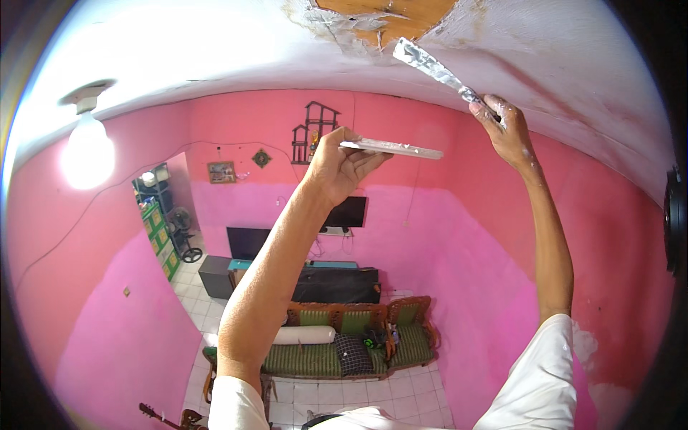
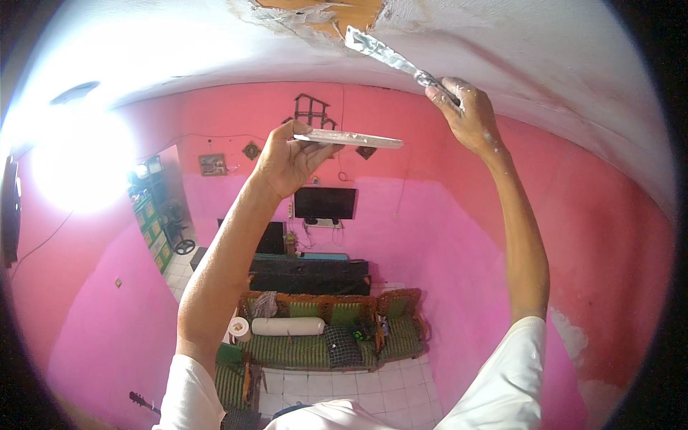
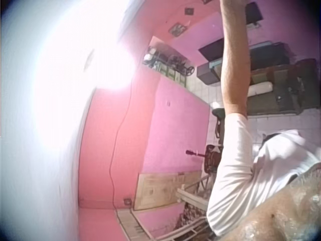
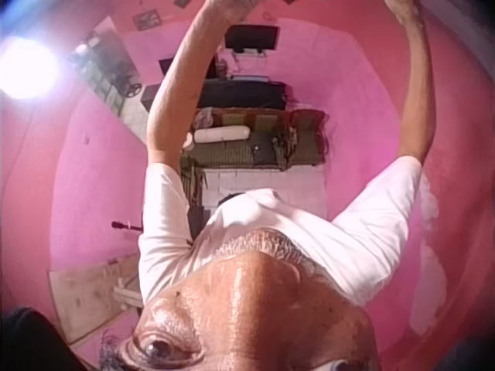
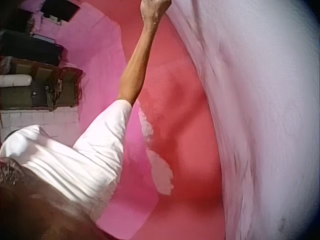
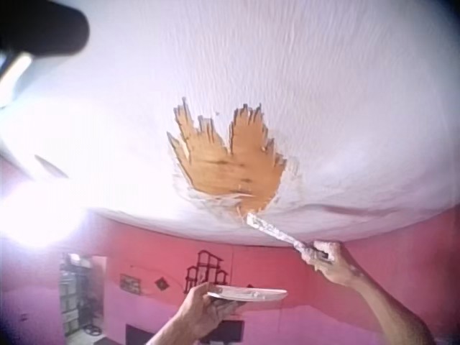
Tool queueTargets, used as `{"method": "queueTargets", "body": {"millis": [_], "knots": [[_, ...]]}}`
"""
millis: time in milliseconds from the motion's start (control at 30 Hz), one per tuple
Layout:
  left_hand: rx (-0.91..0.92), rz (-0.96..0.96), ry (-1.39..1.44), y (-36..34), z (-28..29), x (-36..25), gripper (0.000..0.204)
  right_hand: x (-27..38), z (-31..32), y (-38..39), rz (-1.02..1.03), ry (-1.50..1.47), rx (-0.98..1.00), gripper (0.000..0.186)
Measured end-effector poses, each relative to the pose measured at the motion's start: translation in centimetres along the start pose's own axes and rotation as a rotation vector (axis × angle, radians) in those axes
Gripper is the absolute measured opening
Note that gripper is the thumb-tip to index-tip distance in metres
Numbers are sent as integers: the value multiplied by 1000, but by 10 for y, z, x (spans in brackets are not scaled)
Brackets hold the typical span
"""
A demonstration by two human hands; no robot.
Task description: The person applies patching compound to a damaged area of the ceiling using a putty knife, holding a small plate with the compound in one hand while scraping and smoothing the material over the exposed wood and plaster surface.
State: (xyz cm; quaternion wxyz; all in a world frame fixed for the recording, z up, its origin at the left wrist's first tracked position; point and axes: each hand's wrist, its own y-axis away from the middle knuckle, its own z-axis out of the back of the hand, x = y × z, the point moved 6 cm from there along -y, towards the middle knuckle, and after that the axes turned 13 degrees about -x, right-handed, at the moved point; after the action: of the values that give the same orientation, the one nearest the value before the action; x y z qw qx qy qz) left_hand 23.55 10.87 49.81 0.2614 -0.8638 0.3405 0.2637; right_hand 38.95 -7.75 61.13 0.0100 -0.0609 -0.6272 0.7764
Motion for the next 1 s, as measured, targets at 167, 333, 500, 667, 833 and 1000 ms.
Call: {"method": "queueTargets", "body": {"millis": [167, 333, 500, 667, 833, 1000], "knots": [[90, 5, 7, 4, -26, -6, 52, 0, 13, -11, 396, 173, -338, 22], [155, 10, -22, 8, -33, 4, 55, -25, 3, -14, 301, 188, -344, 24], [203, 14, -12, -9, -47, 9, 57, -53, -7, -29, 305, 273, -411, 27], [243, -7, 1, -34, -65, -2, 58, -74, 2, -26, 358, 313, -464, 26], [185, 37, 38, -37, -46, 10, 57, -79, -7, 34, -133, 155, -149, 28], [101, 48, 8, -28, -17, 29, 58, -44, -14, 66, -355, 63, -65, 37]]}}
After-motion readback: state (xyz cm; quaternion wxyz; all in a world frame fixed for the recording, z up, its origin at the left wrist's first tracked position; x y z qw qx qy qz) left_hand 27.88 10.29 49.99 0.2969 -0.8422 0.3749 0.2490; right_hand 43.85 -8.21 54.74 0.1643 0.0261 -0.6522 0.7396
